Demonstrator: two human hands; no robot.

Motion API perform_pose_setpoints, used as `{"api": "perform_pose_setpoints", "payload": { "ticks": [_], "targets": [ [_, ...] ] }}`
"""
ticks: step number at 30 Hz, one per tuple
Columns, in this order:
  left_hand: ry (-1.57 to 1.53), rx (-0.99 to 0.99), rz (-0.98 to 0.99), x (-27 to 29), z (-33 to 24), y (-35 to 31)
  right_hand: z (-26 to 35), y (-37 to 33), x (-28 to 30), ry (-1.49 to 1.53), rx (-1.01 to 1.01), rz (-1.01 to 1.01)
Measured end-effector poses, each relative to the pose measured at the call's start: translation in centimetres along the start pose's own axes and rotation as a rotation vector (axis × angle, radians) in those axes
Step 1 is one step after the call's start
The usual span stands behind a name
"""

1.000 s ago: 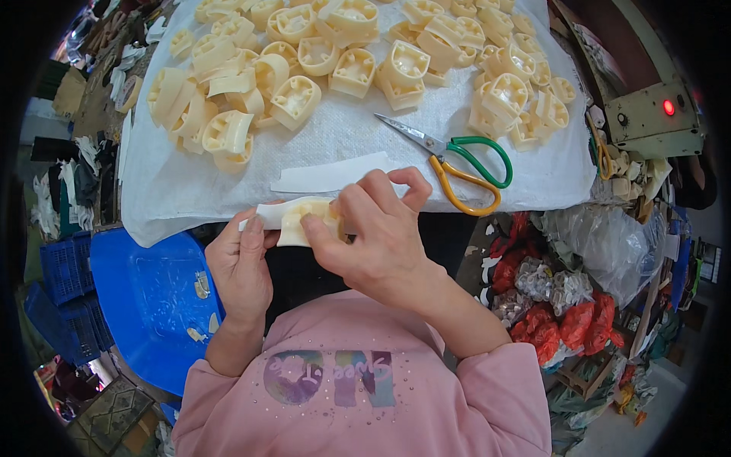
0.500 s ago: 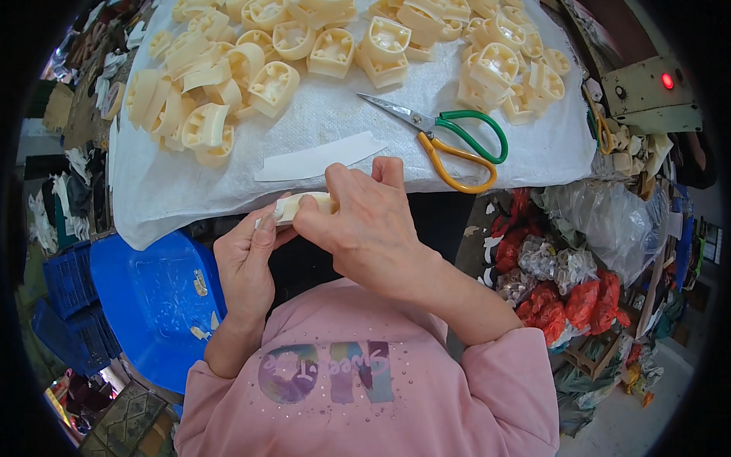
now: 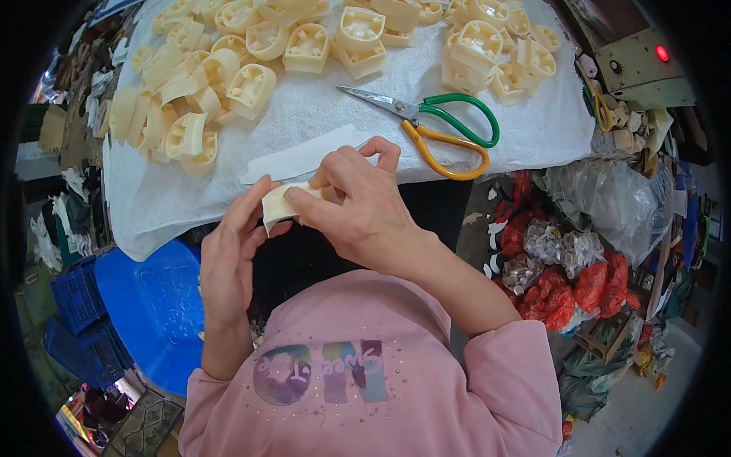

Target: Applying white adhesive tape strips to plastic shoe components and trimming the excess with scissors.

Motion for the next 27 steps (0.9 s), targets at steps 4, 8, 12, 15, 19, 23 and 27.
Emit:
{"api": "perform_pose_setpoints", "payload": {
  "ticks": [4, 8, 12, 15, 19, 23, 27],
  "targets": [
    [-0.520, 0.217, 0.275, -2.3, 4.0, -0.2, 0.4, 0.2, 0.4, 0.056, 0.048, -0.046],
    [-0.750, 0.431, 0.288, -3.6, 4.4, -0.9, 0.6, -0.2, 0.4, 0.146, 0.052, 0.001],
    [-0.737, 0.415, 0.308, -3.7, 4.5, -0.4, 0.9, -0.2, 0.5, 0.163, 0.076, 0.042],
    [-0.605, 0.387, 0.333, -3.8, 4.2, 0.0, 1.0, 0.0, 0.4, 0.162, 0.077, 0.072],
    [-0.566, 0.380, 0.259, -3.8, 4.4, 0.2, 1.3, 0.2, 0.3, 0.109, 0.108, 0.091],
    [-0.476, 0.354, 0.353, -3.7, 4.5, 0.5, 0.9, 0.2, 0.6, 0.133, 0.105, 0.078],
    [-0.014, -0.097, -0.200, -0.3, 0.7, 1.2, 0.3, 0.4, 1.6, 0.161, 0.042, 0.020]
  ]
}}
Point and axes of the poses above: each hand's wrist, its own y-axis towards the middle knuckle, its own x-axis out of the back of the hand, z = x × y, the point moved 8 cm from there along y, towards the middle knuckle, and after that the axes turned 7 degrees about -x, right-handed, at the moved point
